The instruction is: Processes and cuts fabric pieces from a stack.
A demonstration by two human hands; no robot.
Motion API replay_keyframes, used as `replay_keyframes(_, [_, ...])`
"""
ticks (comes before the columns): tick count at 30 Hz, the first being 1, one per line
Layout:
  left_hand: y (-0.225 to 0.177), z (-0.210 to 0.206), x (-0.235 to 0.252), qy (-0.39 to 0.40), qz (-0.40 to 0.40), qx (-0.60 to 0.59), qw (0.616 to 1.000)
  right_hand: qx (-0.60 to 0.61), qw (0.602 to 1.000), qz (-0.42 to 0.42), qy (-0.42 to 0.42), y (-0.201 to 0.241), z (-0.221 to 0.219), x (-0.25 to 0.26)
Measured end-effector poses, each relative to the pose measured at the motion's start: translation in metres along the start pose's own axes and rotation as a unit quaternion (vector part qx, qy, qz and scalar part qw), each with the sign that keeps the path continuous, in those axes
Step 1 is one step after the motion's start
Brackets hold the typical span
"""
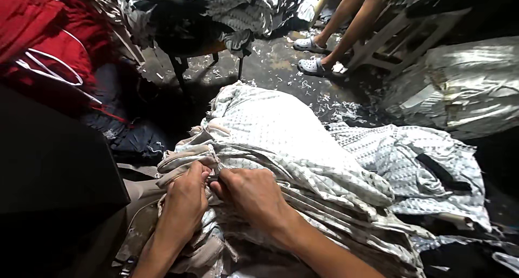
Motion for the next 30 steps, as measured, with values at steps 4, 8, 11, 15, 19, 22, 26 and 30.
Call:
replay_keyframes(4, [-0.006,-0.002,-0.003,-0.006,0.000,0.024,1.000,0.003,1.000,0.004,0.009,0.000,0.001,0.001])
replay_keyframes(8, [-0.014,0.000,-0.006,-0.010,-0.016,0.052,0.998,-0.020,1.000,0.003,0.021,0.002,0.003,0.001])
replay_keyframes(11, [-0.025,0.000,-0.011,-0.015,-0.029,0.096,0.995,-0.031,0.999,0.003,0.027,0.008,0.007,0.000])
replay_keyframes(15, [-0.035,-0.002,-0.016,0.004,-0.026,0.122,0.992,-0.027,0.994,-0.034,0.098,0.006,0.010,0.000])
replay_keyframes(19, [-0.006,0.008,-0.003,0.064,0.021,-0.025,0.997,0.030,0.991,-0.062,0.118,-0.007,0.005,-0.005])
replay_keyframes(22, [0.030,0.046,0.017,0.017,0.095,-0.157,0.983,0.095,0.985,-0.091,0.115,-0.017,0.005,-0.013])
replay_keyframes(26, [0.049,0.060,0.034,-0.012,0.136,0.029,0.990,0.138,0.975,-0.117,0.128,-0.025,0.001,-0.019])
replay_keyframes(30, [0.017,-0.007,0.036,0.007,0.033,-0.040,0.999,0.215,0.953,-0.153,0.149,-0.035,-0.004,-0.013])
Point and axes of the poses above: each hand's wrist, its own x-axis towards the middle knuckle, its own z-axis out of the back of the hand, y = z × x, the point moved 6 cm from there along x, towards the middle knuckle, and after that the axes turned 7 degrees about -y, right-handed, at the moved point
